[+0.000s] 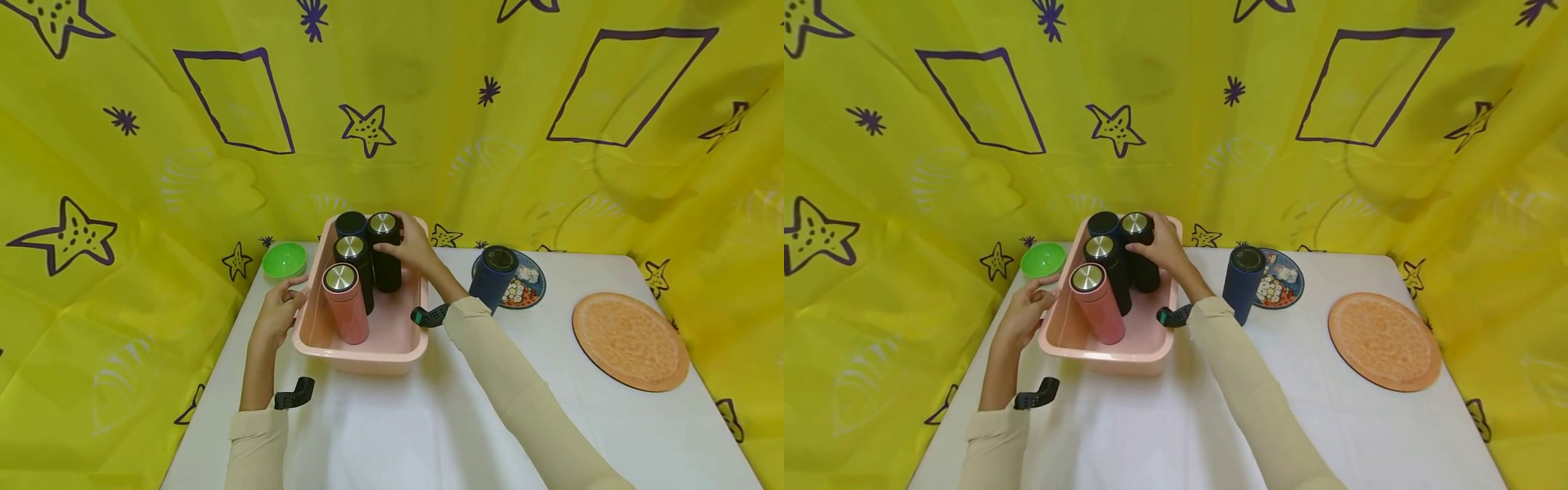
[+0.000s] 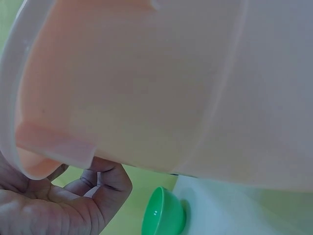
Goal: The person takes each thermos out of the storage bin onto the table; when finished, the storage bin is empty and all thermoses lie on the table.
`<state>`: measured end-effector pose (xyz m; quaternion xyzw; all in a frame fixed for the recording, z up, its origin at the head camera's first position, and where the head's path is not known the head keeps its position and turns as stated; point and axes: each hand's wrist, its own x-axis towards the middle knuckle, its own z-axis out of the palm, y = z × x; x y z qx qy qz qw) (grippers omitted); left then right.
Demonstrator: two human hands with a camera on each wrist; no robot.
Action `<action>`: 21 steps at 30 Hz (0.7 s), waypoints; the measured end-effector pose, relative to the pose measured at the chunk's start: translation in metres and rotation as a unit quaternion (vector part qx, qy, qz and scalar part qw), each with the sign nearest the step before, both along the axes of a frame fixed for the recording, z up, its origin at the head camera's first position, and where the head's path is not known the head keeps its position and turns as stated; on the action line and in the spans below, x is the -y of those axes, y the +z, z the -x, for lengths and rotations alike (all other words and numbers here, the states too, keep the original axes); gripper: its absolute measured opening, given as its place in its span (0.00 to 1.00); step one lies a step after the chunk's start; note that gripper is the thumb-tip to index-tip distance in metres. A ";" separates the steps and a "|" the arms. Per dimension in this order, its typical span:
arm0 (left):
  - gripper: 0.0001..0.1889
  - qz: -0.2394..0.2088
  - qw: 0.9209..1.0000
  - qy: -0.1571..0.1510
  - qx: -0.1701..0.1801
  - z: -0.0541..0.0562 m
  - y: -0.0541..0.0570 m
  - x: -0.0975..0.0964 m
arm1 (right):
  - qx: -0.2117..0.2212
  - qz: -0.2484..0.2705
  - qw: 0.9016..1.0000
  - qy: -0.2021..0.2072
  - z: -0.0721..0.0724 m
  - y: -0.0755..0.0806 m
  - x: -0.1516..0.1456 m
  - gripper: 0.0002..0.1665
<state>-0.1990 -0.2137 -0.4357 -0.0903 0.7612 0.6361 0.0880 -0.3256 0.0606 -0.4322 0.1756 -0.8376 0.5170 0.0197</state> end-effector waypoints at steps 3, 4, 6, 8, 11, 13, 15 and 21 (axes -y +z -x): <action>0.23 0.002 1.000 0.001 0.000 0.000 -0.001 0.001 | -0.007 -0.012 1.000 -0.002 0.000 -0.002 0.000 0.46; 0.23 0.003 1.000 0.001 -0.001 0.000 -0.002 0.001 | -0.008 -0.016 1.000 -0.004 0.000 -0.002 0.000 0.45; 0.23 0.005 1.000 0.001 -0.002 0.000 -0.002 0.001 | -0.013 -0.023 1.000 -0.006 -0.001 -0.003 -0.001 0.45; 0.23 0.006 1.000 0.002 -0.002 0.000 -0.003 0.001 | -0.012 -0.026 1.000 -0.009 -0.001 -0.004 -0.002 0.45; 0.23 0.008 1.000 0.002 -0.003 0.000 -0.003 0.000 | -0.014 -0.023 1.000 -0.009 -0.002 -0.004 -0.003 0.45; 0.23 0.006 1.000 0.002 -0.006 0.000 -0.004 0.000 | -0.018 -0.020 1.000 -0.010 -0.003 -0.004 -0.004 0.44; 0.23 0.005 1.000 0.003 -0.009 0.000 -0.004 0.000 | -0.025 -0.016 1.000 -0.009 -0.004 -0.003 -0.005 0.44; 0.23 0.009 1.000 0.006 -0.012 0.000 -0.003 0.000 | -0.032 0.001 0.999 -0.012 -0.004 -0.002 -0.003 0.44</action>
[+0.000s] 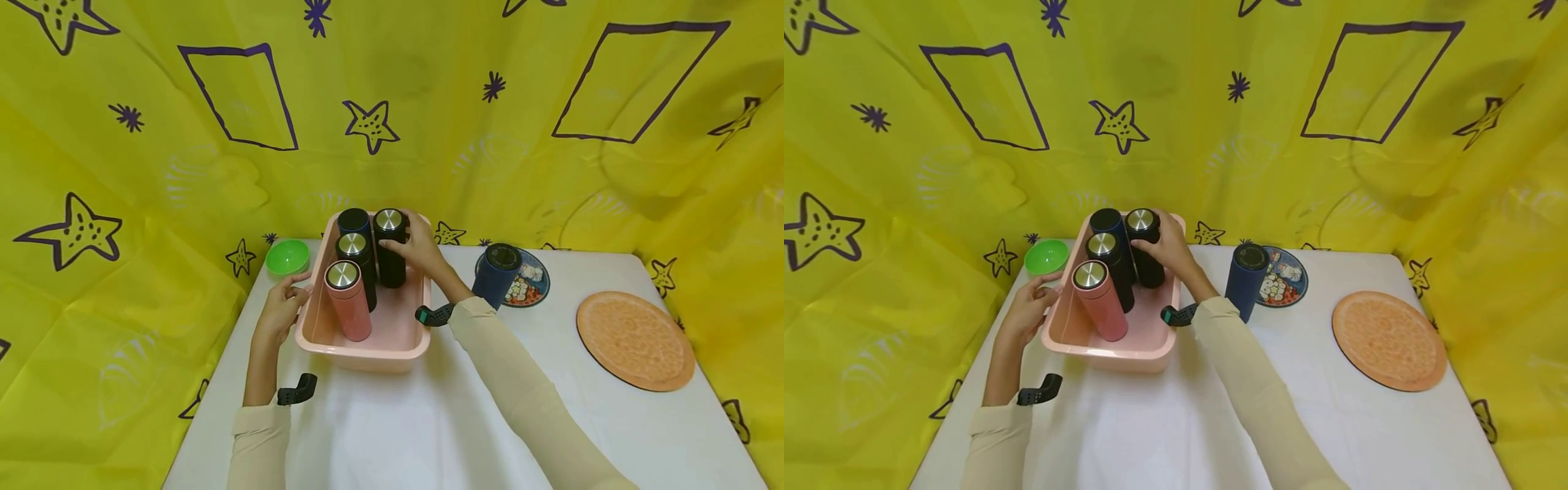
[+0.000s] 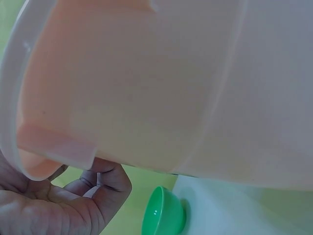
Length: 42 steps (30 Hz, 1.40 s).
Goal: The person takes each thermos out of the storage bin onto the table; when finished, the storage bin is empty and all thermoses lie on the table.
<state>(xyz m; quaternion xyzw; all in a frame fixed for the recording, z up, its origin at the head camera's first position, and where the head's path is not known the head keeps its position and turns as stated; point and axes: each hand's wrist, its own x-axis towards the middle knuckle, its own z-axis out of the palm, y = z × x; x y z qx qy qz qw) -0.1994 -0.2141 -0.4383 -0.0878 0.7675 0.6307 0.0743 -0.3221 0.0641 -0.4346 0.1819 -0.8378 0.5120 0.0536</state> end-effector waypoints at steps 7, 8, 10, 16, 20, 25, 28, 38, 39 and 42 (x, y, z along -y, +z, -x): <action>0.23 -0.006 1.000 -0.001 0.000 0.000 0.000 0.000 | 0.001 0.021 1.000 -0.005 -0.003 0.001 0.000 0.43; 0.23 -0.006 1.000 -0.001 0.000 0.000 0.000 0.000 | -0.001 0.022 1.000 -0.005 -0.003 0.002 0.000 0.43; 0.23 -0.006 1.000 -0.002 -0.001 0.000 0.000 0.000 | -0.006 0.026 1.000 -0.006 -0.004 0.002 0.000 0.42; 0.23 -0.005 1.000 -0.003 0.001 0.000 0.000 0.000 | -0.007 0.037 0.999 -0.011 -0.008 0.003 -0.001 0.42; 0.23 -0.004 1.000 -0.002 0.003 -0.001 0.001 0.000 | -0.002 0.039 0.999 -0.016 -0.010 0.005 -0.002 0.43; 0.23 -0.003 1.000 -0.007 0.004 0.000 0.002 0.000 | 0.005 0.047 0.999 -0.018 -0.013 0.013 -0.005 0.45; 0.24 -0.004 1.000 -0.007 0.004 0.000 0.002 0.001 | 0.001 0.058 0.998 -0.017 -0.016 0.021 -0.005 0.46; 0.24 -0.002 1.000 -0.002 0.006 0.001 0.000 0.002 | -0.043 0.081 0.995 -0.030 -0.026 0.053 -0.007 0.43; 0.24 -0.002 1.000 -0.002 0.007 0.001 0.000 0.002 | -0.047 0.086 0.995 -0.031 -0.027 0.056 -0.008 0.43; 0.24 0.000 1.000 -0.005 0.009 0.001 0.001 0.002 | -0.064 0.096 0.993 -0.034 -0.031 0.068 -0.010 0.43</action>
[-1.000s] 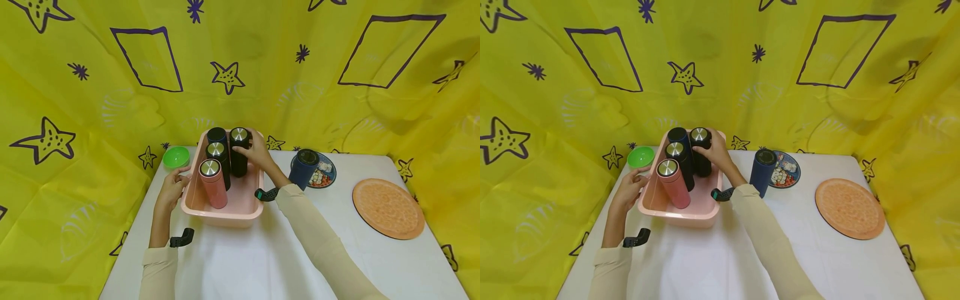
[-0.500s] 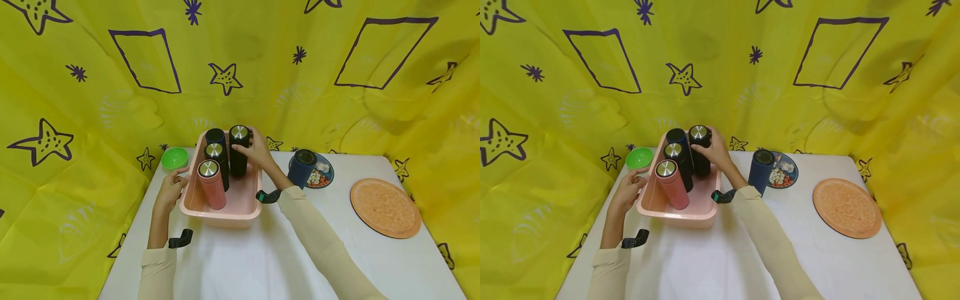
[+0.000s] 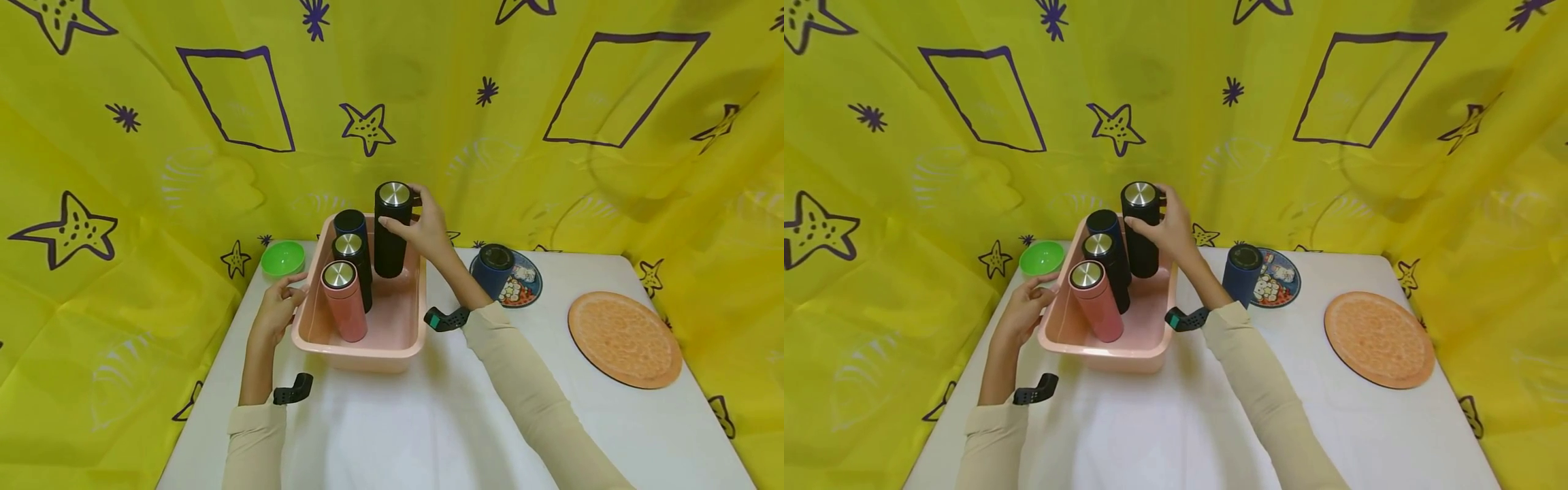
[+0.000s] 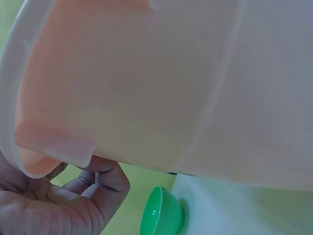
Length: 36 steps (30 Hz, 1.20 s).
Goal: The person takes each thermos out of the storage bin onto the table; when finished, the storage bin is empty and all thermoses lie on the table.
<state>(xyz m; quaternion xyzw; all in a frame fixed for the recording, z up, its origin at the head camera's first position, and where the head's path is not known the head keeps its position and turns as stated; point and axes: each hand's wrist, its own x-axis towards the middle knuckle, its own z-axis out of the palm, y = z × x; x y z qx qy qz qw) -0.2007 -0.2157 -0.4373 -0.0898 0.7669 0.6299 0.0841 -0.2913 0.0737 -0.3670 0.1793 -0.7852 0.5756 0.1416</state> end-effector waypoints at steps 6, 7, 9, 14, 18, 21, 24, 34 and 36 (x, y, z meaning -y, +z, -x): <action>0.23 -0.001 1.000 -0.002 -0.003 0.000 0.000 0.000 | -0.038 0.011 0.999 -0.009 -0.009 0.023 -0.003 0.42; 0.23 0.000 1.000 -0.002 -0.004 0.000 0.000 0.000 | -0.043 0.012 0.999 -0.010 -0.010 0.027 -0.003 0.42; 0.24 0.002 1.000 -0.005 -0.006 0.000 0.001 0.000 | -0.052 0.016 0.998 -0.012 -0.013 0.034 -0.005 0.41; 0.24 0.005 1.000 -0.005 -0.003 0.001 0.000 0.000 | -0.074 0.032 0.997 -0.014 -0.023 0.049 -0.009 0.41; 0.24 0.002 1.000 -0.003 -0.001 0.001 0.000 0.001 | -0.092 0.041 0.995 -0.020 -0.034 0.061 -0.014 0.41; 0.24 0.000 1.000 -0.002 -0.003 0.000 -0.001 0.001 | -0.101 0.040 0.994 -0.024 -0.041 0.069 -0.016 0.41; 0.24 -0.001 1.000 -0.002 -0.004 0.001 0.000 0.000 | -0.111 0.039 0.993 -0.026 -0.048 0.076 -0.021 0.40; 0.24 -0.003 1.000 -0.006 -0.001 0.001 0.000 0.000 | -0.162 0.049 0.986 -0.013 -0.070 0.081 -0.040 0.41; 0.24 -0.005 1.000 -0.005 0.001 0.001 0.000 0.000 | -0.159 0.046 0.986 -0.013 -0.075 0.082 -0.044 0.42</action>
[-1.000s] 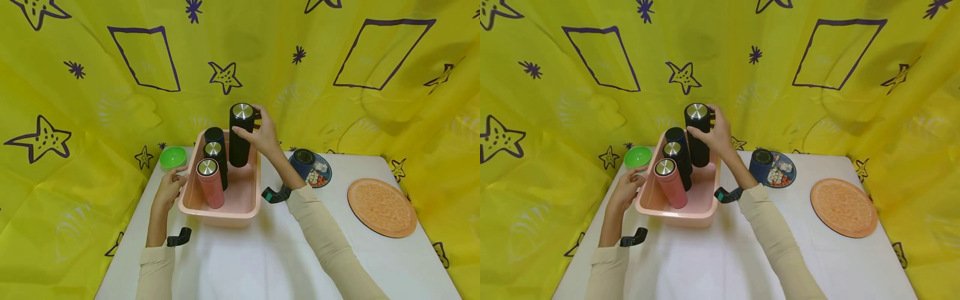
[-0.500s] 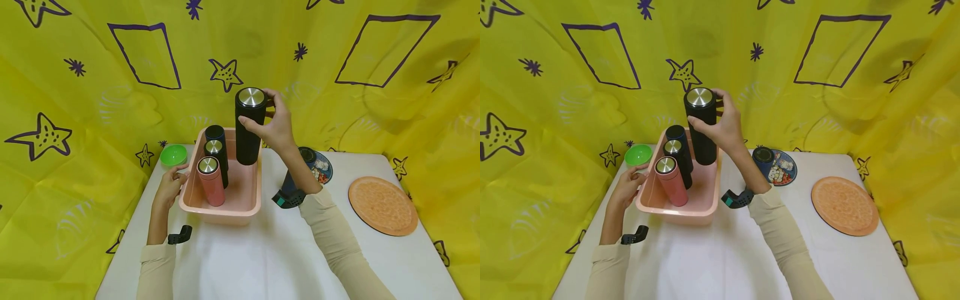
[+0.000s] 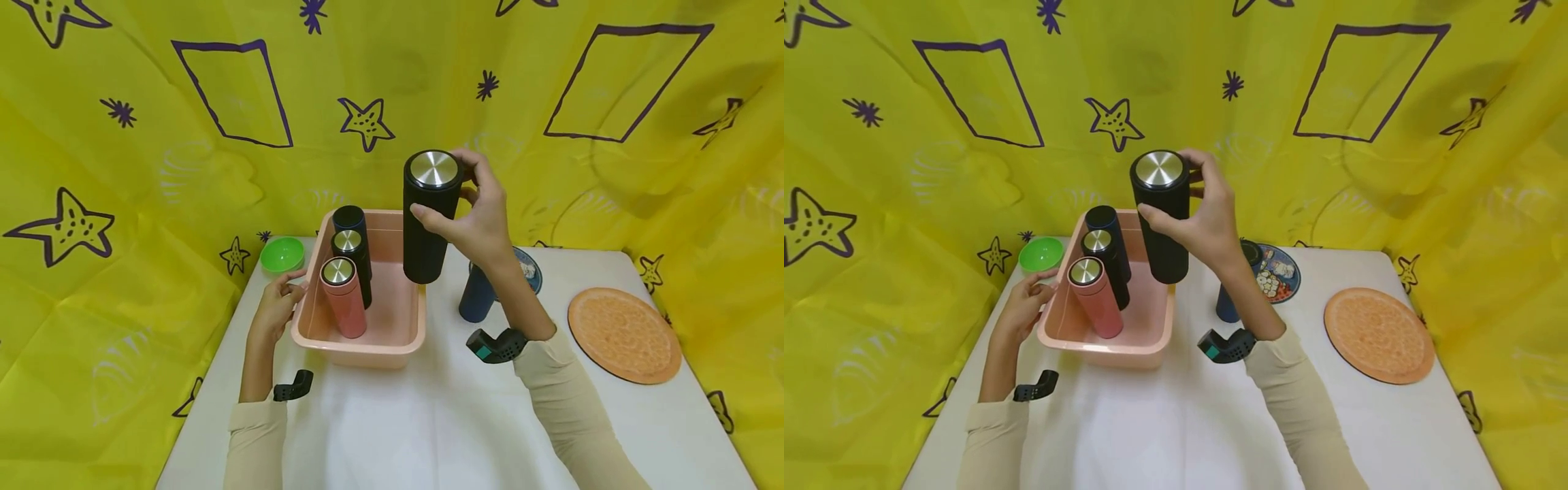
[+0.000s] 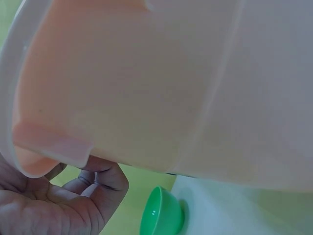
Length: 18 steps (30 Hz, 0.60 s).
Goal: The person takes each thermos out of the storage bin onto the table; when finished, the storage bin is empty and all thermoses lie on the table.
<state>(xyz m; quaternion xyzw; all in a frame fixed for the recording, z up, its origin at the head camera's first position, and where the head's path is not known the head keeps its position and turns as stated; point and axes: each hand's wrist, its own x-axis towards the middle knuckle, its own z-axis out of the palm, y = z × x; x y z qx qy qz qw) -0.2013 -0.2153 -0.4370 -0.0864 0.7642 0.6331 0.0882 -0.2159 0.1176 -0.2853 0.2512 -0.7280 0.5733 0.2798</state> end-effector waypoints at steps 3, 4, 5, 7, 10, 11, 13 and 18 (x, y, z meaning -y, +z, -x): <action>0.24 -0.002 1.000 0.001 0.000 0.001 0.000 0.000 | 0.005 -0.006 1.000 -0.004 -0.007 0.001 -0.005 0.43; 0.24 -0.003 1.000 0.000 -0.001 0.001 0.001 0.000 | 0.004 -0.009 1.000 -0.005 -0.010 0.001 -0.007 0.43; 0.24 -0.004 1.000 0.000 -0.001 0.001 0.001 0.000 | 0.004 -0.011 1.000 -0.006 -0.012 0.001 -0.010 0.43; 0.24 -0.005 1.000 -0.001 -0.001 0.001 0.001 0.000 | 0.000 -0.015 1.000 -0.008 -0.017 0.000 -0.014 0.43; 0.24 -0.004 1.000 -0.001 0.002 0.001 0.002 0.000 | -0.003 -0.018 1.000 -0.007 -0.024 -0.003 -0.021 0.43; 0.24 -0.004 1.000 -0.001 0.002 0.001 0.001 0.000 | -0.003 -0.018 1.000 -0.006 -0.027 -0.004 -0.023 0.43; 0.24 -0.004 1.000 0.000 0.003 0.001 0.001 0.000 | 0.001 -0.016 1.000 -0.005 -0.032 -0.008 -0.028 0.42; 0.23 -0.002 1.000 0.005 0.007 -0.001 0.001 0.001 | 0.011 -0.005 1.000 -0.006 -0.044 -0.016 -0.042 0.41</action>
